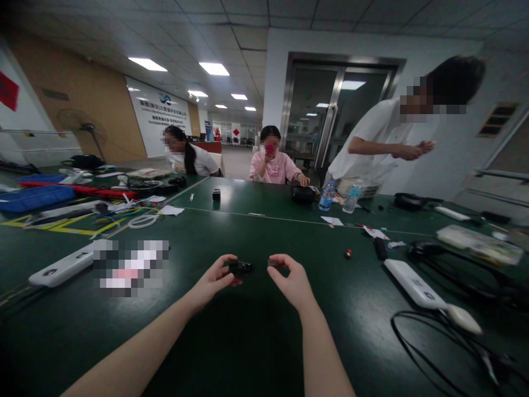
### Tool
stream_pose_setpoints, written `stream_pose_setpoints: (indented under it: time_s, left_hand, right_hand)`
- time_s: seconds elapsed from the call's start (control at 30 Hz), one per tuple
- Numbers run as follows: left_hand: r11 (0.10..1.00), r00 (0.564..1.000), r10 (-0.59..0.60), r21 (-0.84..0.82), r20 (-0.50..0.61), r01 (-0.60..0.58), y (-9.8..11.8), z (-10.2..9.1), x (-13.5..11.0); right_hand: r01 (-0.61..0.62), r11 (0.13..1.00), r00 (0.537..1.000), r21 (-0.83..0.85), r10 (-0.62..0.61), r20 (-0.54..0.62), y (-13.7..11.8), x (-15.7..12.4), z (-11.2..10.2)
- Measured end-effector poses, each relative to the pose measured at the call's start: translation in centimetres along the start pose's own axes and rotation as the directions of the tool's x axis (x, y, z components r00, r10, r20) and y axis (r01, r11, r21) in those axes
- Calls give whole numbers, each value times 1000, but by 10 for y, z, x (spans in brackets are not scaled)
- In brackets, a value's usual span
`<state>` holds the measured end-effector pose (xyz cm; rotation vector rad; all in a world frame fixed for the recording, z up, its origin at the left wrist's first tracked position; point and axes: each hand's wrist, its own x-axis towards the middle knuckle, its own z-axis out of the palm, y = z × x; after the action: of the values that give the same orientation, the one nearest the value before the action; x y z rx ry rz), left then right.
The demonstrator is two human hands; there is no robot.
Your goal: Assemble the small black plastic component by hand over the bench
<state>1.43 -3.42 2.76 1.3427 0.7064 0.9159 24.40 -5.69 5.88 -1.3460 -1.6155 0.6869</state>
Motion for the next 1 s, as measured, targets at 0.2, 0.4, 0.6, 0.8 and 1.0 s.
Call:
stream_pose_setpoints:
  time_s: [0.2,0.4,0.6,0.8,1.0]
  left_hand:
    - [1000,1000,11,-4,4,-11,-3,0,1]
    - [1000,1000,-1,0,22,1,1,2,0]
    - [1000,999,29,4,43,-29,-3,2,1]
    - [999,997,51,-12,64,-50,-6,3,2]
    - [999,997,47,-3,68,-47,-10,3,5]
  right_hand:
    - [14,1000,1000,-19,-13,25,3,1,3]
    - [-3,1000,999,-24,4,40,0,0,12]
    - [42,998,994,49,-46,98,-6,-3,29]
    - [128,990,988,66,-133,79,-13,-8,42]
    - [106,994,980,11,-107,166,-10,-8,46]
